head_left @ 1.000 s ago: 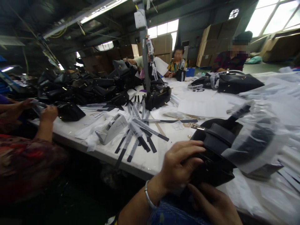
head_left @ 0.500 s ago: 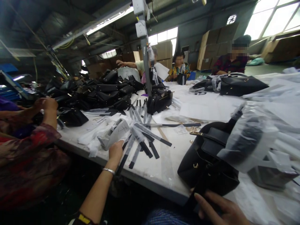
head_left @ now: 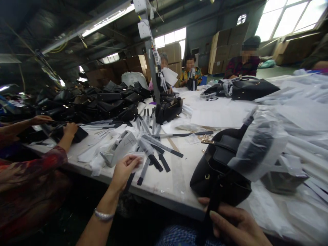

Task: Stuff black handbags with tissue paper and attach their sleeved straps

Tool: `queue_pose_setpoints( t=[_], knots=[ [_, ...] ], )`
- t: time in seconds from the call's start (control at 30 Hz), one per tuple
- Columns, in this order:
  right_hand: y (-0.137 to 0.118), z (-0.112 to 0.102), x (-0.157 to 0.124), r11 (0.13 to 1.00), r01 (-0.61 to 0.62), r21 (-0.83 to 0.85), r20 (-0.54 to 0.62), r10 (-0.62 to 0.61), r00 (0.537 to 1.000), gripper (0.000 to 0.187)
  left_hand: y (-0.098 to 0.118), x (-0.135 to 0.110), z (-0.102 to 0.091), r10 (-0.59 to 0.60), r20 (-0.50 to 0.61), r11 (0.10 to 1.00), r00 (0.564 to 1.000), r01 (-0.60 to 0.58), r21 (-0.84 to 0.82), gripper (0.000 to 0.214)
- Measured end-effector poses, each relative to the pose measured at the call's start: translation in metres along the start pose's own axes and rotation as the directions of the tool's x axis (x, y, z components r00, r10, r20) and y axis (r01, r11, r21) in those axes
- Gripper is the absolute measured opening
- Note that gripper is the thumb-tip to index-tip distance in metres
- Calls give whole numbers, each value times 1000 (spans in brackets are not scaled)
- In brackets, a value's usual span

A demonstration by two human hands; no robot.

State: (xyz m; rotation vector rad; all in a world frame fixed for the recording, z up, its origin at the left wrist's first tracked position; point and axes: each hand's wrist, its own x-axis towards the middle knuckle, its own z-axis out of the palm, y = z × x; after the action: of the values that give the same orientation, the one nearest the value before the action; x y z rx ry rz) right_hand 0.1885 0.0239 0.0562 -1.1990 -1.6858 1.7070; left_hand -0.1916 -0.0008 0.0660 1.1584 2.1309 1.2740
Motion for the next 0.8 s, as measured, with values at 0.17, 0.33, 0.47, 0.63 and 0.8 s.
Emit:
queue_pose_setpoints(
  t=[0.17, 0.33, 0.47, 0.63, 0.8],
  knots=[
    [-9, -1, -1, 981, -51, 188, 182, 16, 983, 46, 27, -95, 59, -97, 439, 910, 893, 258, -324, 46],
    [-3, 4, -2, 956, -49, 288, 167, 0, 986, 40, 37, -145, 94, 3, 677, 856, 736, 347, -382, 33],
    [-1, 7, -3, 980, 63, 189, 78, -79, 994, 44, 50, -151, 106, 33, 682, 848, 730, 341, -406, 39],
    [-7, 5, -4, 982, 168, 82, 60, -173, 983, 43, 66, -147, 116, -11, 535, 879, 845, 263, -398, 31],
    [-16, -5, -8, 945, 314, -92, 10, -314, 949, 37, 60, -144, 112, -115, 451, 892, 885, 292, -346, 26]
  ],
)
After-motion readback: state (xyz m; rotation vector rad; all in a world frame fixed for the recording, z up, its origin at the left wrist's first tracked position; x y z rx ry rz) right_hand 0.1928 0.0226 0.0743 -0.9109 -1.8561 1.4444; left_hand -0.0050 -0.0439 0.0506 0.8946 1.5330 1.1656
